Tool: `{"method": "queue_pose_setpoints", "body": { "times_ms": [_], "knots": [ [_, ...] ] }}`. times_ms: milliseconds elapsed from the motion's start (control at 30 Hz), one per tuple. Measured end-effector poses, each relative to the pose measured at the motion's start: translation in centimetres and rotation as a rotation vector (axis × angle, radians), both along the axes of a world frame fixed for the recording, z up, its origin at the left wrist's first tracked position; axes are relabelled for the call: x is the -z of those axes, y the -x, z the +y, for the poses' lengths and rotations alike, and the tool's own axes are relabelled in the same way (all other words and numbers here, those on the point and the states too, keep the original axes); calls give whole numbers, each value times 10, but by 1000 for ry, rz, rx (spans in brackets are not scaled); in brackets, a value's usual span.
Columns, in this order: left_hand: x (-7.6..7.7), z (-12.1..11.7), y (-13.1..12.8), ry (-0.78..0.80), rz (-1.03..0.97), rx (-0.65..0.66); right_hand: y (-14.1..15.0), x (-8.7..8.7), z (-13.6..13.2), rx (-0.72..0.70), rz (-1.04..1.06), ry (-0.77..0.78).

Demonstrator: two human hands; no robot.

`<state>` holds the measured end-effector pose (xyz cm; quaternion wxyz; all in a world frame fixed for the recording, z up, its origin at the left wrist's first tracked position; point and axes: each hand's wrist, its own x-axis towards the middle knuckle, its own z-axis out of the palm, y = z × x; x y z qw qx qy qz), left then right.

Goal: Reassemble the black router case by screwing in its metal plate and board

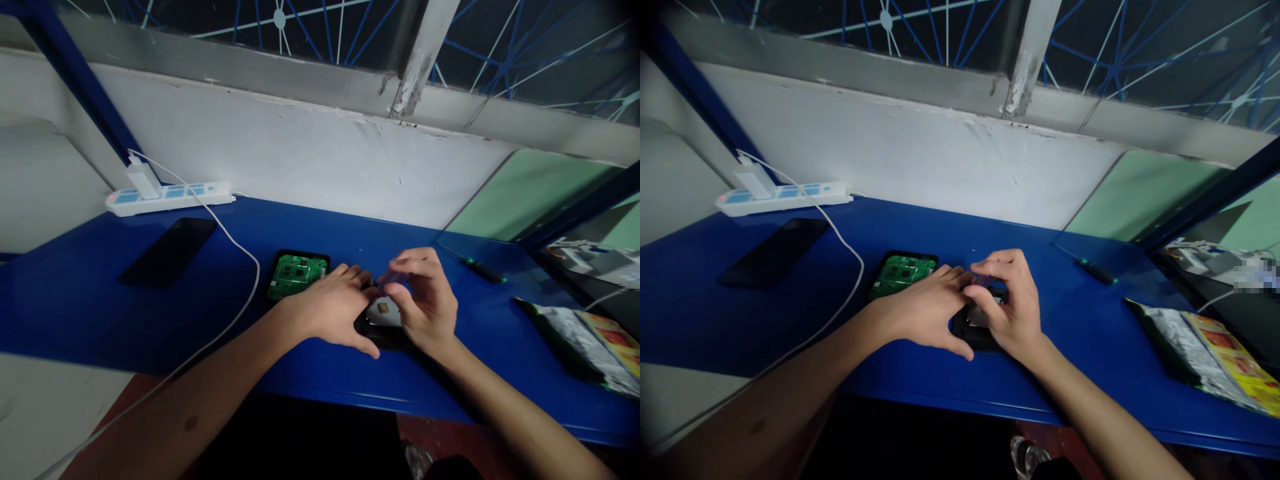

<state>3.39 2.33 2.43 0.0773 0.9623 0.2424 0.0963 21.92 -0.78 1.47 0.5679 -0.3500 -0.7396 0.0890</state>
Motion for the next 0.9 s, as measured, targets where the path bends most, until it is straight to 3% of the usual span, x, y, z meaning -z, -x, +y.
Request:
{"method": "queue_pose_setpoints", "body": {
  "times_ms": [200,467,900],
  "knots": [
    [1,0,2,-1,17,9,3,-4,-5,-9,67,57],
    [-2,0,1,10,0,17,3,5,-2,-42,77,115],
    [0,0,0,-5,22,1,0,2,0,50,52,13]
  ]
}}
